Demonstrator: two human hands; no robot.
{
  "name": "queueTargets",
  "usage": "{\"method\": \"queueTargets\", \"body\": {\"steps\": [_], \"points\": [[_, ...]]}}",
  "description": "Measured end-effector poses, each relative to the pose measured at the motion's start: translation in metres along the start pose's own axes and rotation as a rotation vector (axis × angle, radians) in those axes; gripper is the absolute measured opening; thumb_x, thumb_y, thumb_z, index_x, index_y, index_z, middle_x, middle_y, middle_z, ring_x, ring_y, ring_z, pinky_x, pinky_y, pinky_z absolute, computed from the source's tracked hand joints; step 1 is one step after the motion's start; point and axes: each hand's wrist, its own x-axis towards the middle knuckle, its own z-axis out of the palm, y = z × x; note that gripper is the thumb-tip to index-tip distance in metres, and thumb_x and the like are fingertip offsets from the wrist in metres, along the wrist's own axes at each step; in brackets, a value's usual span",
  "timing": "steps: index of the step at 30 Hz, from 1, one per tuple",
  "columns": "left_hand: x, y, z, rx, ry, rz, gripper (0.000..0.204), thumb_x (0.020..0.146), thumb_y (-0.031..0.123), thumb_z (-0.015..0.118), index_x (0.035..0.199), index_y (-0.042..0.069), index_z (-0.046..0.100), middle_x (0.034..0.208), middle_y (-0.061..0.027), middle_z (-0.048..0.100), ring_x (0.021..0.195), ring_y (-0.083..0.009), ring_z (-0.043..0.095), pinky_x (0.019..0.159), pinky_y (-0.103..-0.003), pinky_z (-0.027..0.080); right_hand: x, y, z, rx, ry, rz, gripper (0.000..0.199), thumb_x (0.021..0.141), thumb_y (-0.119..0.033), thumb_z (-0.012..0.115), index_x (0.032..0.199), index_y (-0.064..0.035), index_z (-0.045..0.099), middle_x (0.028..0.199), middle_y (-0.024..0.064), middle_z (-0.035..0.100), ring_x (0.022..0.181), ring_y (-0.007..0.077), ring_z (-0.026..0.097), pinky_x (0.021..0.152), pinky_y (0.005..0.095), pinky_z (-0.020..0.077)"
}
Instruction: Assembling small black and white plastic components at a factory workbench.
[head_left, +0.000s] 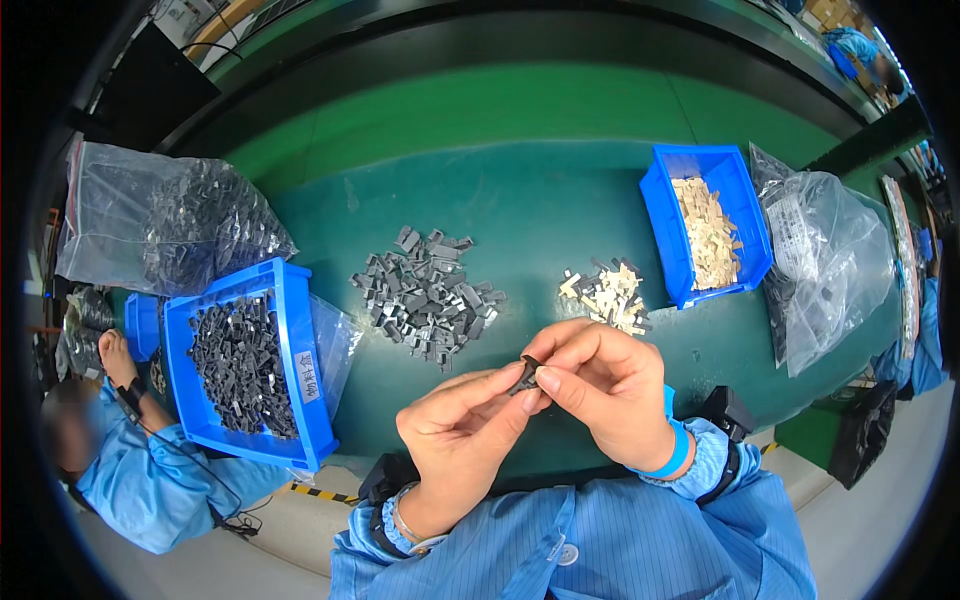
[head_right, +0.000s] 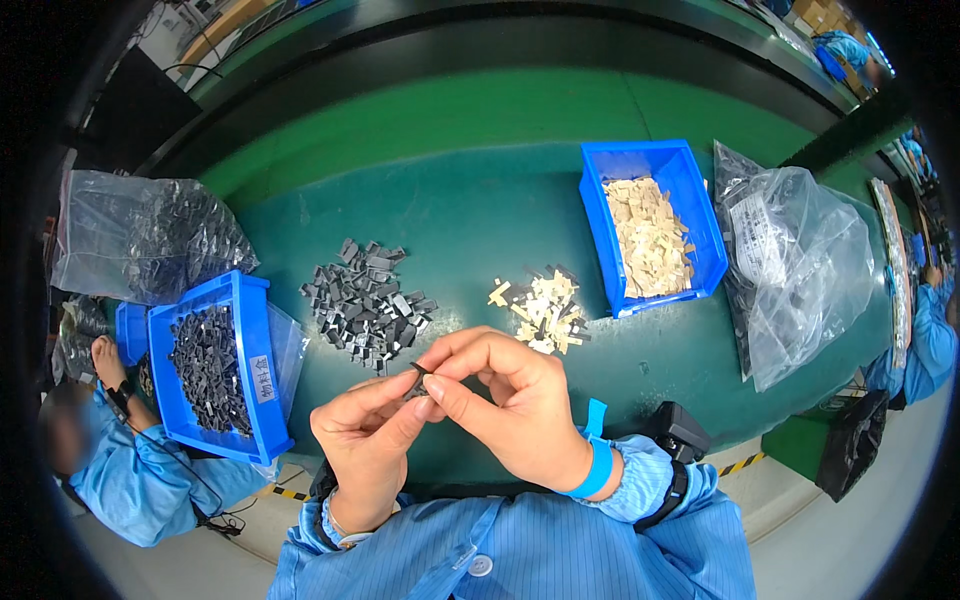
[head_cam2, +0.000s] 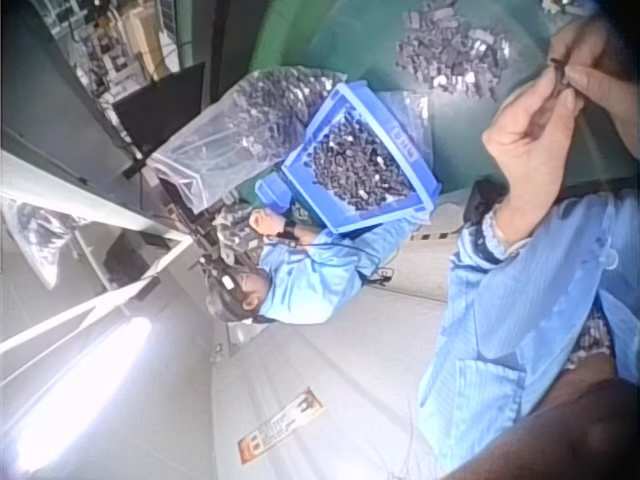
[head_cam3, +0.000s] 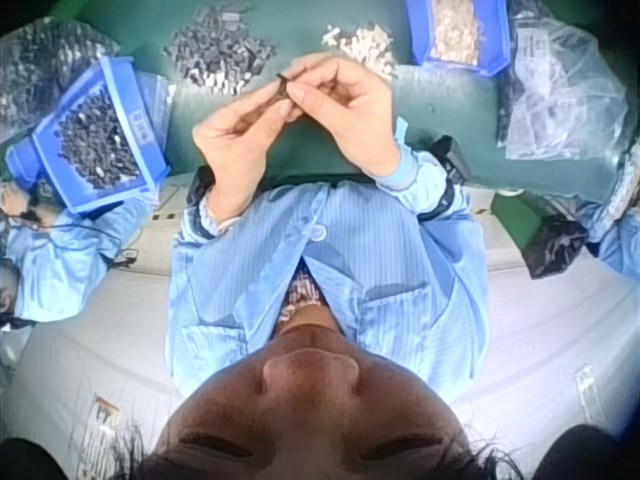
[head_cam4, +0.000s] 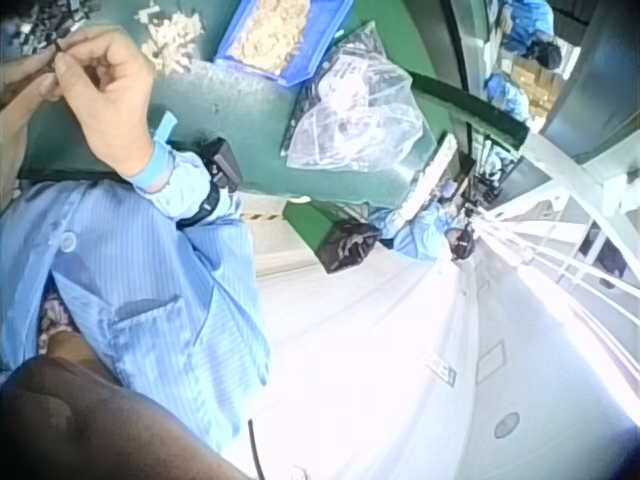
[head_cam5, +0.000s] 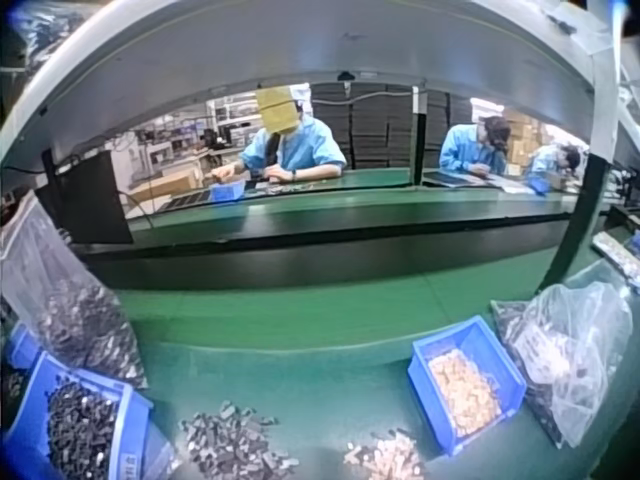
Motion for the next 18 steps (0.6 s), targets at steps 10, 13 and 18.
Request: {"method": "queueTargets", "body": {"steps": [10, 13, 18], "points": [[-0.002, 0.001, -0.001, 0.027, -0.015, 0.016, 0.026, 0.072, -0.011, 0.062, 0.098, -0.005, 0.062, 0.093, -0.0175, 0.063, 0.08, -0.0166, 0.062, 0.066, -0.024, 0.052, 0.001, 0.004, -0.001, -0.178, -0.003, -0.14, 0.01, 0.076, 0.005, 0.061, 0.083, 0.0015, 0.056, 0.095, 0.012, 0.057, 0.083, 0.0153, 0.057, 0.073, 0.0271, 0.047], [-0.002, 0.002, 0.0, 0.019, -0.007, 0.062, 0.026, 0.073, -0.012, 0.061, 0.098, -0.004, 0.062, 0.093, -0.0177, 0.063, 0.08, -0.0168, 0.062, 0.067, -0.025, 0.052, 0.006, 0.001, -0.004, -0.316, -0.024, -0.19, 0.011, 0.075, 0.003, 0.063, 0.082, -0.0002, 0.055, 0.091, 0.0101, 0.057, 0.084, 0.0148, 0.057, 0.071, 0.0267, 0.0458], [-0.001, 0.004, 0.0, -0.07, -0.046, 0.076, 0.025, 0.074, -0.012, 0.059, 0.098, -0.004, 0.062, 0.093, -0.0184, 0.062, 0.079, -0.0186, 0.063, 0.068, -0.027, 0.053, 0.013, -0.01, -0.008, -0.514, -0.059, -0.148, 0.011, 0.076, -0.001, 0.064, 0.081, -0.0012, 0.055, 0.083, 0.0068, 0.057, 0.078, 0.0124, 0.057, 0.065, 0.0241, 0.0446]]}}
